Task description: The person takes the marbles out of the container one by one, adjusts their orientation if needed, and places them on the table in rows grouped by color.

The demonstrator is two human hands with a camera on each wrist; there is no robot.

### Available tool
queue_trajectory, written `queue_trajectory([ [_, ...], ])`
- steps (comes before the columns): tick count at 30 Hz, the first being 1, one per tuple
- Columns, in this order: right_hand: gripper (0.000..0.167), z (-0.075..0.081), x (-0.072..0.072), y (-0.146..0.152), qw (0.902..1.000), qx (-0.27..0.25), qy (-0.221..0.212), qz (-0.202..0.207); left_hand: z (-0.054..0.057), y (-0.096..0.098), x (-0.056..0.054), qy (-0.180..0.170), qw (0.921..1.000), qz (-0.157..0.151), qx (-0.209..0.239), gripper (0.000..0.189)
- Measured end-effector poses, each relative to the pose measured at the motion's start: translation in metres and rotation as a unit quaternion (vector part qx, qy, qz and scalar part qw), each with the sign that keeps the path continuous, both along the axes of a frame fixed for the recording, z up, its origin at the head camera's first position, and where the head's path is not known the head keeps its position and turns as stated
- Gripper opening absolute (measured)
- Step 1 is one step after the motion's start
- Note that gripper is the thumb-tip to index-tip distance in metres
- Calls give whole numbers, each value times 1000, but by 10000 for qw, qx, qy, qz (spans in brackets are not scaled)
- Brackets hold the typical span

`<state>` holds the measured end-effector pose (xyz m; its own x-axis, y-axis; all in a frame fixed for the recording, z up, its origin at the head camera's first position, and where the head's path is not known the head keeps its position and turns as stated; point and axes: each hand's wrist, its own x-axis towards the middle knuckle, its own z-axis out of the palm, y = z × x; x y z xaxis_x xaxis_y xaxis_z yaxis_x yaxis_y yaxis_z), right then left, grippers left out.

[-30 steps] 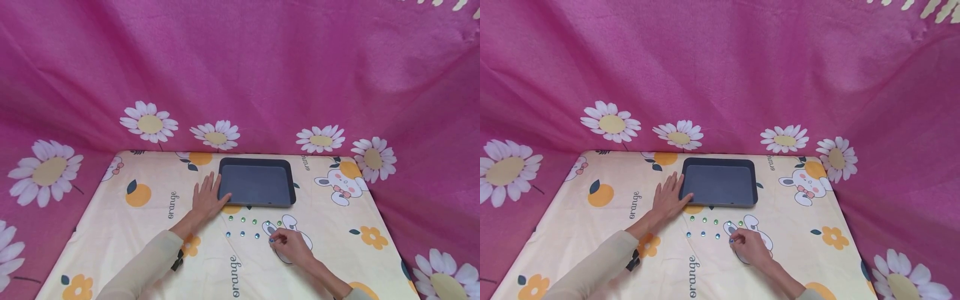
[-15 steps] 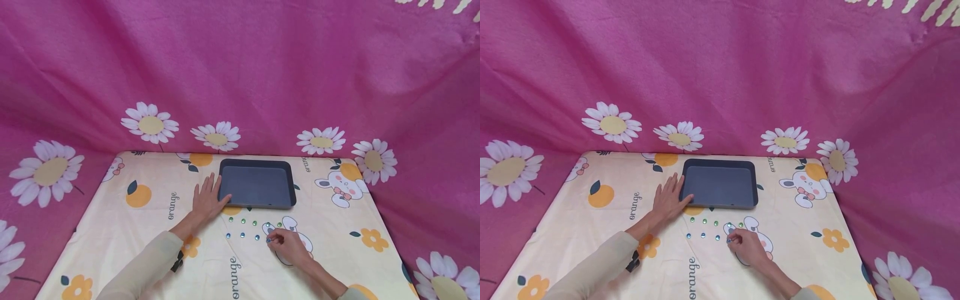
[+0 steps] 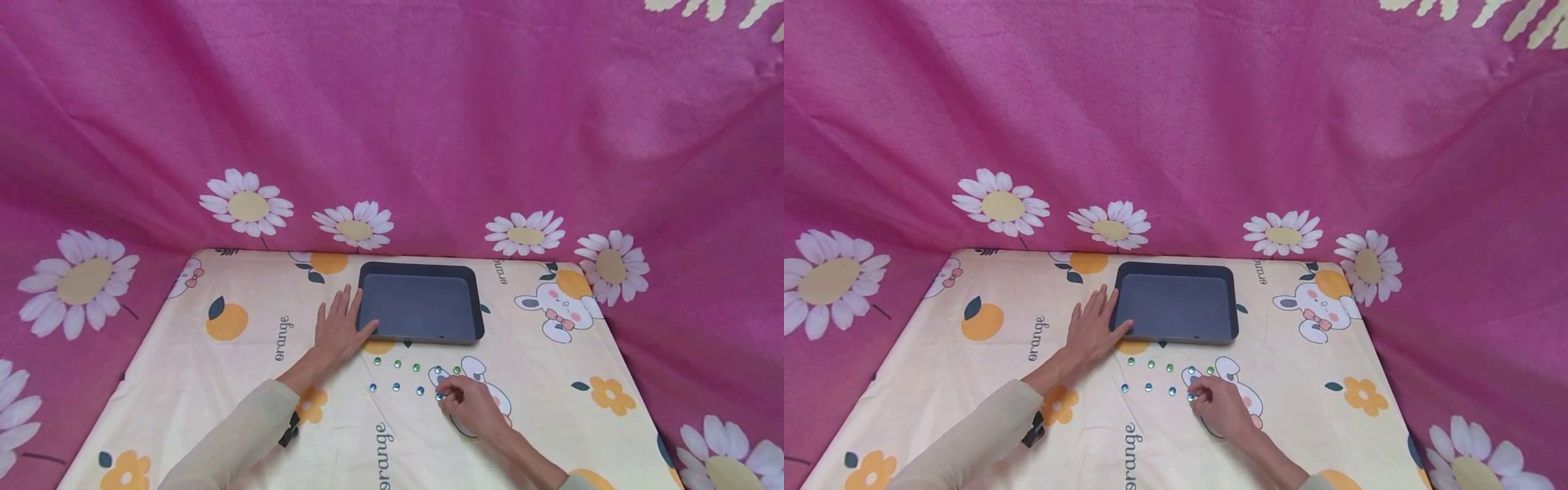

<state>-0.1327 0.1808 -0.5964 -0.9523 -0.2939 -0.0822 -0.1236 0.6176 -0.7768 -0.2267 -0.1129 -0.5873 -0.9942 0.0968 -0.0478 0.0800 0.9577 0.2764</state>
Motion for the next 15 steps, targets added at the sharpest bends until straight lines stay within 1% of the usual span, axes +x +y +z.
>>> queue_trajectory([
  [5, 25, 3, 2, 0, 10000, -42, 27, 18, 0, 0, 1, 11, 10000, 5, 22, 88],
  [9, 23, 13, 1, 0, 9997, -114, 217, 44, -1, 0, 1, -24, 10000, -14, -24, 89],
  [12, 21, 26, -6, -1, 9990, -265, 364, 15, 0, 0, 1, -14, 10000, -24, -18, 89],
  [15, 20, 38, -21, -1, 9982, -342, 499, -13, 0, 0, 1, -1, 10000, -16, 1, 88],
])
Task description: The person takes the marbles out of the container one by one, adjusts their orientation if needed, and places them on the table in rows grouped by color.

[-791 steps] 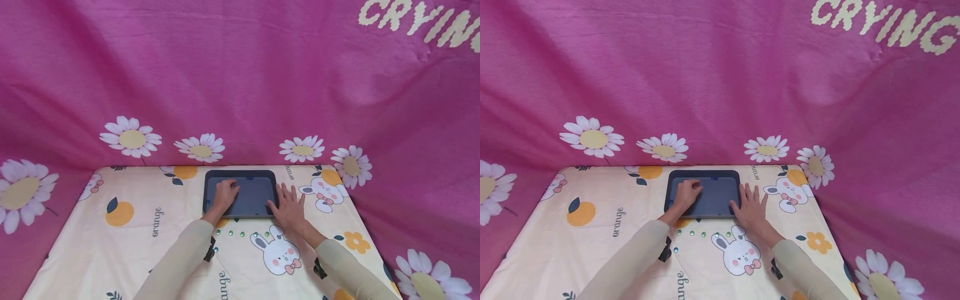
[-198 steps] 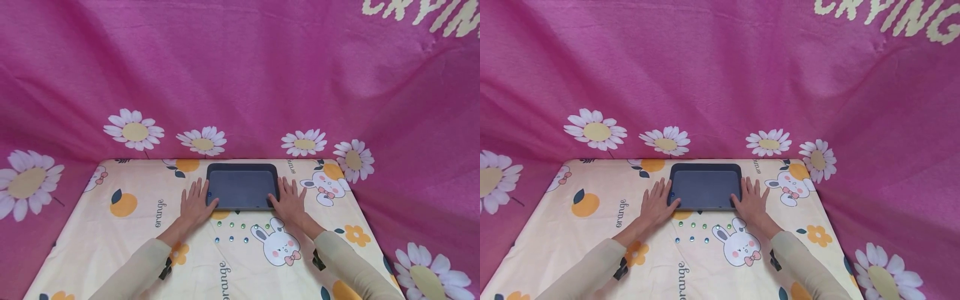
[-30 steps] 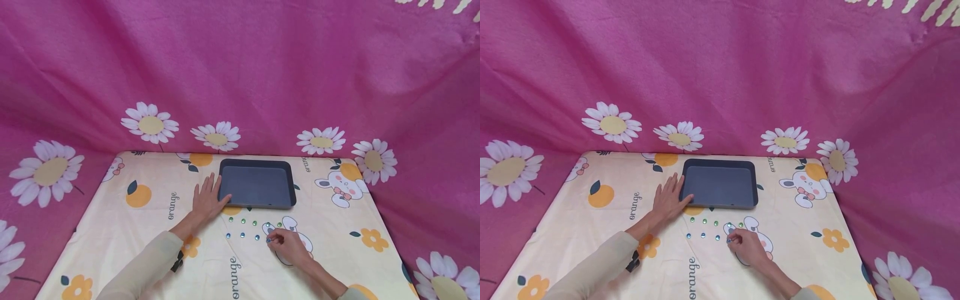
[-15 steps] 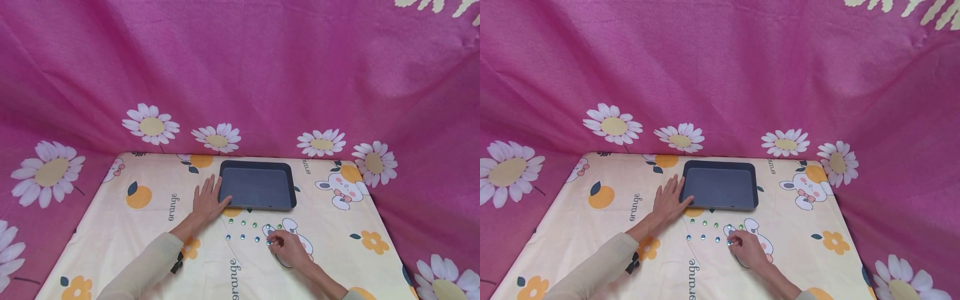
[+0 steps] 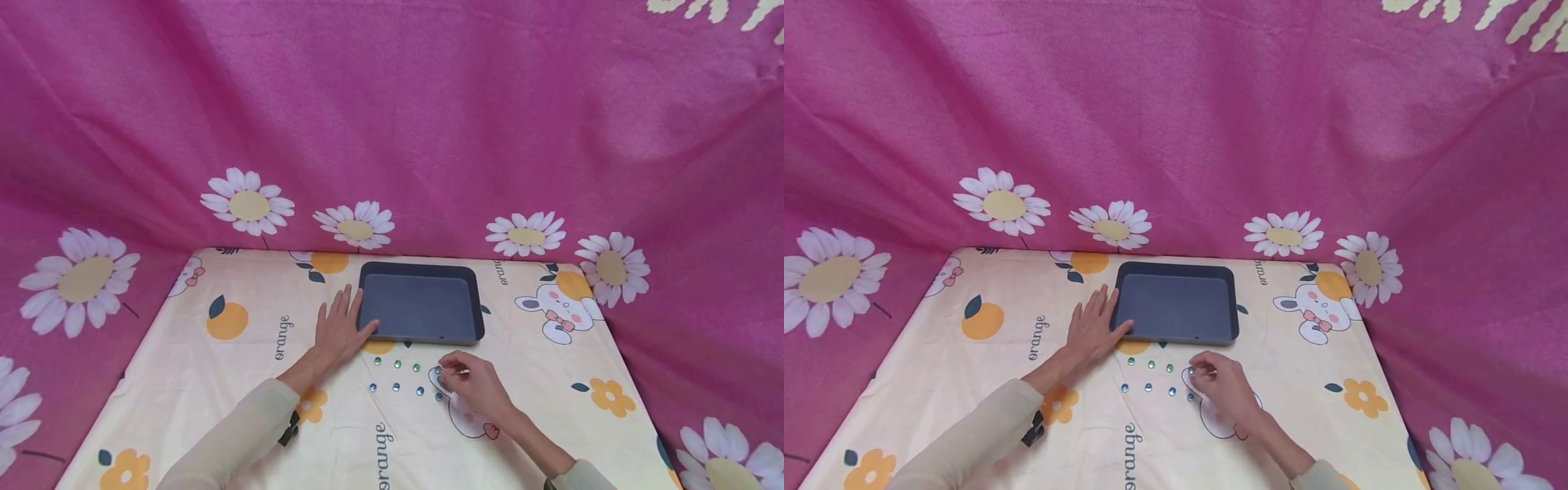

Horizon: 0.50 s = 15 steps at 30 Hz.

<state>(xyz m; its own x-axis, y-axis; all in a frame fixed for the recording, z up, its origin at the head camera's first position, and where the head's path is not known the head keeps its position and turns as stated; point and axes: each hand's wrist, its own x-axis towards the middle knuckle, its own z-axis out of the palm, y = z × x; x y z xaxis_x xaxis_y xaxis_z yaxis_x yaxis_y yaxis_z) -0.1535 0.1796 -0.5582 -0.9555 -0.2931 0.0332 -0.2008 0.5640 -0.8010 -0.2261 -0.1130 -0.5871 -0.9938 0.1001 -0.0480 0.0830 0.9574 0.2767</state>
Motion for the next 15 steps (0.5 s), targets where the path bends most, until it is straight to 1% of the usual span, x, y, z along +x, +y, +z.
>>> queue_trajectory([
  [3, 21, 10, -20, -3, 9998, -10, 172, 55, 0, 0, 0, 9, 10000, 12, 19, 88],
  [7, 24, 19, -54, -12, 9986, 14, 377, 363, 0, -1, 0, 26, 10000, 21, 20, 88],
  [11, 29, 23, -86, -29, 9965, 109, 326, 762, 1, 0, 0, 17, 10000, 23, 16, 88],
  [15, 34, 18, -110, -49, 9930, 229, 43, 1160, 1, 0, 0, 12, 10000, 32, 37, 88],
])
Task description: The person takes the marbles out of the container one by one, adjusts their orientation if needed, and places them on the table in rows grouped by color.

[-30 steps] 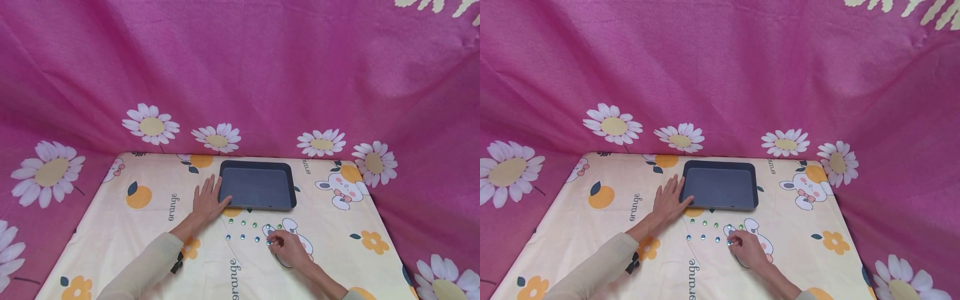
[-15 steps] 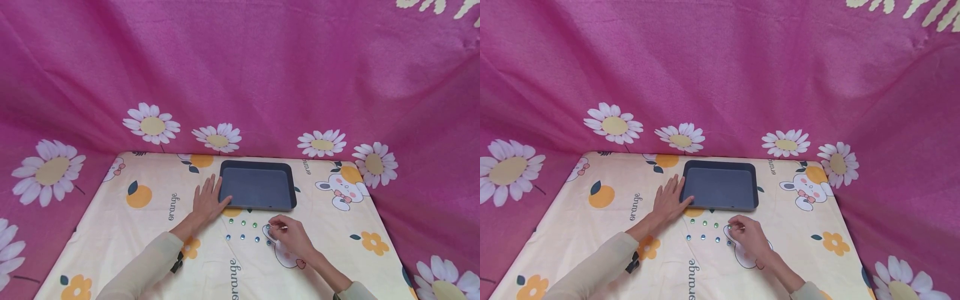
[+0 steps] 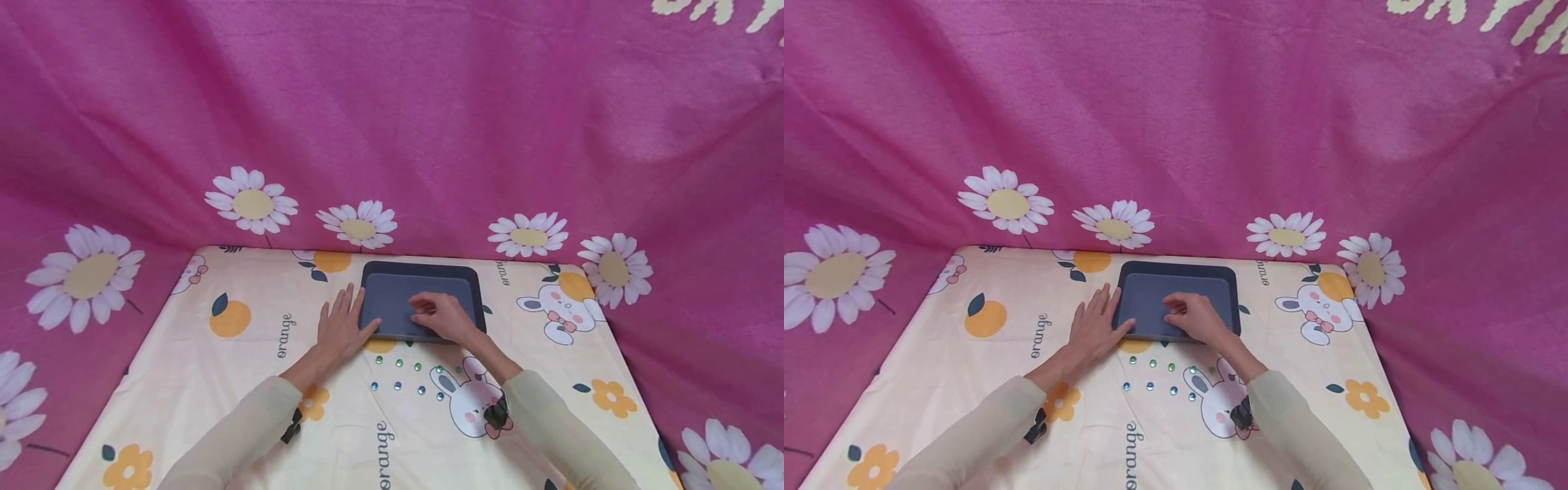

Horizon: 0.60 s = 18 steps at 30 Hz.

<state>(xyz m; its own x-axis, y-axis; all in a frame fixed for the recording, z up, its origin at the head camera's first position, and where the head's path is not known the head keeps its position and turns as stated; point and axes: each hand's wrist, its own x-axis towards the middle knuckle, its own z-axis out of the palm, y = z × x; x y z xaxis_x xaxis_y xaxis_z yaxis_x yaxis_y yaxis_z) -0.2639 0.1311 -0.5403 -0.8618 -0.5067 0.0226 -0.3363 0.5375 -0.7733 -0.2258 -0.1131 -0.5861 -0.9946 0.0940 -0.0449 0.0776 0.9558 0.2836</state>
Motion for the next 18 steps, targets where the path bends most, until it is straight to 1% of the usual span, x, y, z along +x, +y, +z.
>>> queue_trajectory([
  [4, 35, -11, -17, -20, 9987, 112, -381, 319, -1, 0, -1, -30, 10000, 13, -50, 88],
  [8, 33, -23, -26, -38, 9961, 210, -691, 498, 0, 0, -2, -43, 10000, 1, -66, 88],
  [13, 30, -36, -30, -55, 9921, 375, -921, 769, 2, 0, -1, -98, 9999, -15, -95, 89],
  [16, 29, -41, -31, -63, 9900, 480, -893, 981, 2, 0, -1, -147, 9998, -7, -110, 90],
  [18, 28, -43, -30, -68, 9891, 550, -786, 1120, 1, 0, -1, -155, 9998, 2, -118, 90],
])
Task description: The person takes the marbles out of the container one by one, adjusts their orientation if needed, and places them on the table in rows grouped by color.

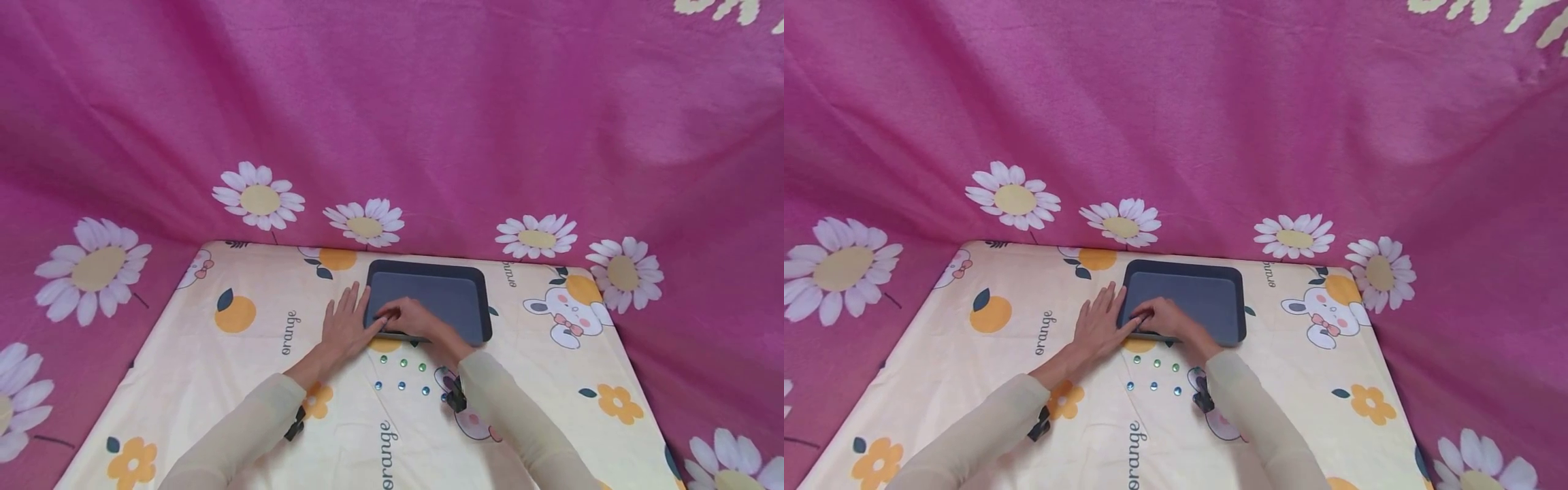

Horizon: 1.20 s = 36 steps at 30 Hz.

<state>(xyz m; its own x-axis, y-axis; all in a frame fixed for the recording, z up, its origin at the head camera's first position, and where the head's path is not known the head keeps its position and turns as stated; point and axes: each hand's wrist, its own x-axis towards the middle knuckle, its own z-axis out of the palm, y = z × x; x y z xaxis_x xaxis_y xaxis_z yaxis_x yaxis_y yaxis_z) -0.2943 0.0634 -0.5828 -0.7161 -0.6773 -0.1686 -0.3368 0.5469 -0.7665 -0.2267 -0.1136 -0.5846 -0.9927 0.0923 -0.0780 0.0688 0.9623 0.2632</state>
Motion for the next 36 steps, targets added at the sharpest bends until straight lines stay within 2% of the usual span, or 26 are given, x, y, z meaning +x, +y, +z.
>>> queue_trajectory([
  [9, 21, 1, 2, -15, 9978, 322, 435, 379, -1, -1, 0, 15, 10000, -32, -39, 90],
  [14, 21, 3, 0, -18, 9944, 415, 665, 712, -2, -1, 0, 28, 10000, -42, -63, 89],
  [21, 21, 7, 0, -21, 9901, 539, 878, 959, -3, -1, -1, 119, 9999, -23, -41, 88],
  [29, 23, 9, -3, -22, 9923, 679, 479, 920, -2, -2, -1, 114, 9999, -13, -69, 88],
  [36, 25, 11, -6, -18, 9911, 578, 308, 1163, -2, -2, -1, 242, 9997, -17, 7, 88],
])
